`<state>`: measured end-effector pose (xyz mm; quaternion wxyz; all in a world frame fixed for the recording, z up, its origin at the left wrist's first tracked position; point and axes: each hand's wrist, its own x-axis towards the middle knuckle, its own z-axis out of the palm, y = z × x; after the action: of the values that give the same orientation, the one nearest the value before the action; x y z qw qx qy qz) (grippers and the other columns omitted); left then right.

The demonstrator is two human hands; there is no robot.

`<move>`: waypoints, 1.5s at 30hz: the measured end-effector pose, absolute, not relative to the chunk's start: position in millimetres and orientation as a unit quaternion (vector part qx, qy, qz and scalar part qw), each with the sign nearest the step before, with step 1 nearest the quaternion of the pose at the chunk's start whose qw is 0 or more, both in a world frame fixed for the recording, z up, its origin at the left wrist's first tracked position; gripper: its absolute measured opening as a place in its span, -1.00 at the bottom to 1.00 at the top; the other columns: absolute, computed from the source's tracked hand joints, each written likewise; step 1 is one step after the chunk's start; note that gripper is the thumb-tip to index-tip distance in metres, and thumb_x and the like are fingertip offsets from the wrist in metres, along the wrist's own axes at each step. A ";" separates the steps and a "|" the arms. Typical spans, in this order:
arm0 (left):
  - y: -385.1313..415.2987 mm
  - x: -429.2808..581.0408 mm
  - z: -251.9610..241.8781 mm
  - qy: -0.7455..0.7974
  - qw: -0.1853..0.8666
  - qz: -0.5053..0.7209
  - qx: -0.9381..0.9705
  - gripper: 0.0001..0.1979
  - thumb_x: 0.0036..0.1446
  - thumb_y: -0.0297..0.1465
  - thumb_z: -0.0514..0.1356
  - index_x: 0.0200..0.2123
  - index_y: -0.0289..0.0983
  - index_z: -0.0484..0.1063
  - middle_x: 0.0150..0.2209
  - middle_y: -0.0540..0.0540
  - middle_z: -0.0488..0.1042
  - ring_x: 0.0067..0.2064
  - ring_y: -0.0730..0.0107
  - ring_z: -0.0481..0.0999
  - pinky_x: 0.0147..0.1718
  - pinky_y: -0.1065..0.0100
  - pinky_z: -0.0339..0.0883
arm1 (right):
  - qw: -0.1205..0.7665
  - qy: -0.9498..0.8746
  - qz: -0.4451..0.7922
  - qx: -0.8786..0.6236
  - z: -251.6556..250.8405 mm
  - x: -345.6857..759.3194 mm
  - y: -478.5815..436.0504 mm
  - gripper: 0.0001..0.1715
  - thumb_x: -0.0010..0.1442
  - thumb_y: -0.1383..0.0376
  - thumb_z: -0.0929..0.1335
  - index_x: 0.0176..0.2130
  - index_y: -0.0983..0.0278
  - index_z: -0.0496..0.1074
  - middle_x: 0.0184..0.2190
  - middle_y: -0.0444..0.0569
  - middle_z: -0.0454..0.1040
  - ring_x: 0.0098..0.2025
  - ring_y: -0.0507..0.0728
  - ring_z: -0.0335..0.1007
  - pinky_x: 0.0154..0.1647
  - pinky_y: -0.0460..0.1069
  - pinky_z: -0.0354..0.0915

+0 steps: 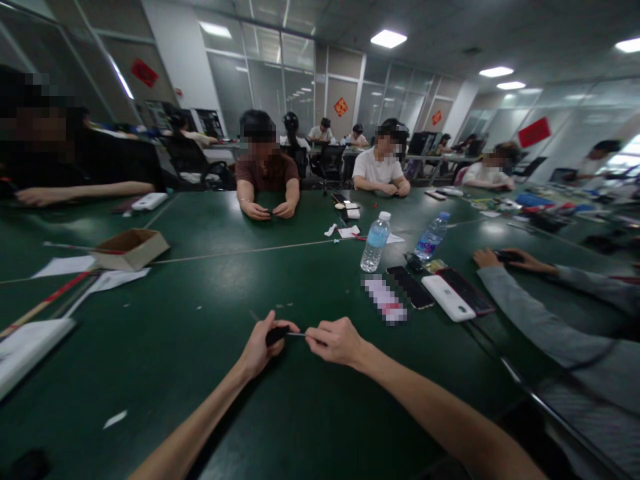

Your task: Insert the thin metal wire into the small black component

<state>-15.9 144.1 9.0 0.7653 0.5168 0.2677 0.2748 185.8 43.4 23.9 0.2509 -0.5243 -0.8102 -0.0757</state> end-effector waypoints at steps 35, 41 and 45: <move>149.7 -10.4 5.6 0.227 0.791 0.370 0.430 -0.52 0.29 -0.05 -0.05 -0.32 -0.33 0.42 -0.71 0.18 -0.10 -0.68 0.62 -0.12 -0.66 0.50 -0.17 | 0.322 -0.805 0.079 -0.491 18.2 149.9 40.3 -0.66 0.17 0.10 0.36 -0.48 0.28 0.40 -0.50 -0.11 0.44 -0.48 -0.01 0.33 -0.47 -0.13 0.15; 149.2 -8.8 6.6 0.235 0.785 0.373 0.435 -0.53 0.27 -0.04 -0.01 -0.32 -0.33 0.42 -0.70 0.18 -0.08 -0.68 0.63 -0.08 -0.66 0.51 -0.13 | 0.207 -0.909 0.035 -0.360 27.9 122.6 21.0 -0.70 0.24 0.17 0.29 -0.03 0.11 0.44 0.00 -0.17 0.44 -0.36 -0.02 0.38 -0.53 -0.12 0.13; 147.4 -8.3 8.8 0.243 0.777 0.376 0.444 -0.53 0.26 -0.04 -0.01 -0.31 -0.33 0.41 -0.70 0.18 -0.09 -0.68 0.62 -0.08 -0.66 0.51 -0.11 | 0.147 -0.938 0.027 -0.313 35.3 116.5 17.9 -0.45 0.18 0.28 0.32 0.15 0.01 0.28 0.24 -0.18 0.21 -0.29 0.01 0.40 -0.56 -0.11 0.15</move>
<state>-8.3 147.4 8.8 0.7765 0.4437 0.2426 0.3758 116.5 17.9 35.3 0.1473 -0.3126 -0.9380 0.0270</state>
